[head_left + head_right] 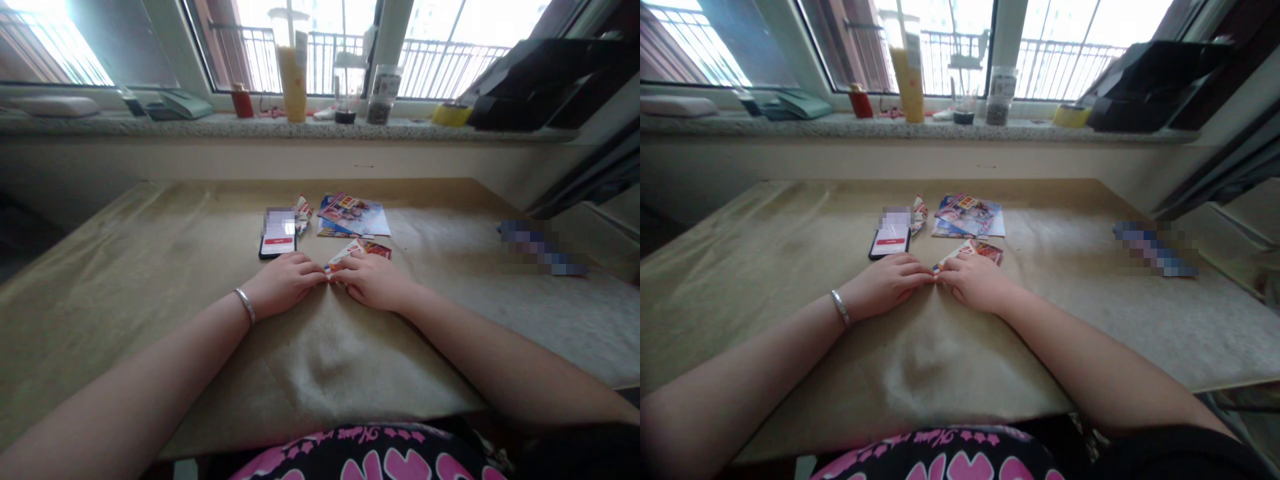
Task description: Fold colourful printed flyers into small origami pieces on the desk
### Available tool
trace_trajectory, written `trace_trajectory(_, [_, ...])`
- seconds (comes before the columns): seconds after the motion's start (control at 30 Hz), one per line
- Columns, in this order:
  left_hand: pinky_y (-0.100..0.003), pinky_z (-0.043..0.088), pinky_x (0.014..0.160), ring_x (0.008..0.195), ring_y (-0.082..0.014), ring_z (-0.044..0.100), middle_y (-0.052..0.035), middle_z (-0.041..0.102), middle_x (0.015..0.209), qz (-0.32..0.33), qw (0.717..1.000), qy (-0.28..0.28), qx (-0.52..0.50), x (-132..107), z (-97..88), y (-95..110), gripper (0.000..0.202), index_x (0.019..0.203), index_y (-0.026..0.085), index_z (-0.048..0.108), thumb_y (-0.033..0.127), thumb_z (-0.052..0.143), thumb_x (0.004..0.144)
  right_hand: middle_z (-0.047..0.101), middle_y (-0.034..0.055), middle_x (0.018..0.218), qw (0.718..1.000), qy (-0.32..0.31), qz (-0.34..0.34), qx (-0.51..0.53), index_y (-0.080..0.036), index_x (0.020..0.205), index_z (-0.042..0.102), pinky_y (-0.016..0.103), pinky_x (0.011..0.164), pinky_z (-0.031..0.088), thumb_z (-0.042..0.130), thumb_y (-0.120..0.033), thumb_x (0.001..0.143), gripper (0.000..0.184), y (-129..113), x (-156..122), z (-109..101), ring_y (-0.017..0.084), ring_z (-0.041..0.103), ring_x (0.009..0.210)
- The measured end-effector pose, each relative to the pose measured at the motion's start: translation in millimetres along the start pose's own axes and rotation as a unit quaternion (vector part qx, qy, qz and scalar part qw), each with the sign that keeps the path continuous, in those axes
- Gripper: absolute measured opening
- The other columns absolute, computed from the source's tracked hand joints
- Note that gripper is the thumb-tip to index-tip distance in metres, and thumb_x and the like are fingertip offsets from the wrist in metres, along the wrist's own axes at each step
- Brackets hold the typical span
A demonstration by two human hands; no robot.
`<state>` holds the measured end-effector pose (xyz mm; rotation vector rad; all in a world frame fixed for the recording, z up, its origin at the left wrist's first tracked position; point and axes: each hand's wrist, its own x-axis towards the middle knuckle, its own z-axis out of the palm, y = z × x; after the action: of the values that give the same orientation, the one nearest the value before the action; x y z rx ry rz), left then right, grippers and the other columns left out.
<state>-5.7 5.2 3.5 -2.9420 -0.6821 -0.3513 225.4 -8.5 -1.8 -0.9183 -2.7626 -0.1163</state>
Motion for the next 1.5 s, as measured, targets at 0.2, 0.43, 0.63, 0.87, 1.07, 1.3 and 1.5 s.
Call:
trace_trajectory(0.2, [-0.034, 0.045, 0.086, 0.097, -0.0192, 0.055, -0.0055, 0.065, 0.109, 0.001, 1.0, -0.016, 0.004, -0.3, -0.8, 0.9, 0.026, 0.108, 0.019, 0.062, 0.017, 0.042, 0.091, 0.064, 0.0068, 0.106, 1.0, -0.019, 0.013, 0.004, -0.024, 0.105, 0.067, 0.033, 0.082, 0.042, 0.048, -0.018, 0.084, 0.03, 4.7, -3.1, -3.7, 0.021, 0.055, 0.098])
trace_trajectory(0.43, [-0.033, 0.047, 0.083, 0.095, -0.0188, 0.057, -0.0061, 0.065, 0.11, 0.009, 1.0, -0.016, 0.012, -1.3, -4.0, 0.6, 0.027, 0.107, 0.019, 0.062, 0.014, 0.043, 0.089, 0.066, 0.0054, 0.101, 1.0, -0.031, 0.004, -0.002, -0.027, 0.102, 0.069, 0.032, 0.081, 0.042, 0.049, -0.016, 0.081, 0.031, 11.6, -7.7, -11.1, 0.02, 0.058, 0.097])
trace_trajectory(0.63, [-0.033, 0.049, 0.084, 0.096, -0.0178, 0.058, -0.0063, 0.066, 0.11, 0.014, 1.0, -0.017, -0.003, -2.9, -4.7, -1.6, 0.028, 0.107, 0.017, 0.062, 0.013, 0.043, 0.088, 0.067, 0.0042, 0.103, 0.999, -0.043, 0.01, -0.007, -0.028, 0.102, 0.069, 0.031, 0.08, 0.043, 0.05, -0.018, 0.082, 0.03, 12.6, -11.5, -16.8, 0.02, 0.06, 0.094])
trace_trajectory(0.87, [-0.033, 0.051, 0.083, 0.094, -0.0173, 0.06, -0.0069, 0.066, 0.109, 0.015, 1.0, -0.012, -0.007, -5.0, -6.6, -3.7, 0.027, 0.106, 0.018, 0.064, 0.013, 0.043, 0.088, 0.068, 0.0036, 0.097, 0.999, -0.049, 0.008, -0.005, -0.028, 0.096, 0.071, 0.03, 0.077, 0.043, 0.051, -0.018, 0.083, 0.026, 17.2, -18.7, -22.8, 0.019, 0.06, 0.089])
trace_trajectory(1.07, [-0.031, 0.051, 0.082, 0.091, -0.0166, 0.061, -0.006, 0.068, 0.105, 0.01, 1.0, -0.018, 0.006, -7.2, -8.2, -6.2, 0.027, 0.104, 0.018, 0.065, 0.014, 0.043, 0.088, 0.066, 0.0041, 0.104, 0.999, -0.035, 0.004, -0.03, -0.028, 0.1, 0.068, 0.029, 0.074, 0.042, 0.049, -0.019, 0.086, 0.026, 18.6, -20.5, -19.8, 0.018, 0.059, 0.092])
trace_trajectory(1.3, [-0.032, 0.051, 0.082, 0.091, -0.0178, 0.062, -0.0043, 0.068, 0.105, 0.011, 1.0, -0.027, 0.006, -8.5, -9.0, -8.5, 0.027, 0.102, 0.019, 0.066, 0.013, 0.046, 0.086, 0.066, 0.0053, 0.098, 0.998, -0.038, -0.007, -0.055, -0.024, 0.097, 0.068, 0.028, 0.071, 0.04, 0.044, -0.019, 0.09, 0.025, 21.2, -14.9, -14.2, 0.018, 0.059, 0.088])
trace_trajectory(1.5, [-0.029, 0.051, 0.08, 0.089, -0.0157, 0.063, -0.0045, 0.069, 0.102, 0.012, 1.0, -0.018, 0.004, -8.9, -9.5, -8.4, 0.025, 0.098, 0.019, 0.067, 0.017, 0.044, 0.088, 0.067, 0.0053, 0.097, 0.999, -0.036, 0.016, -0.025, -0.025, 0.096, 0.07, 0.028, 0.076, 0.041, 0.047, -0.019, 0.087, 0.026, 22.2, -17.5, -14.5, 0.018, 0.059, 0.09])
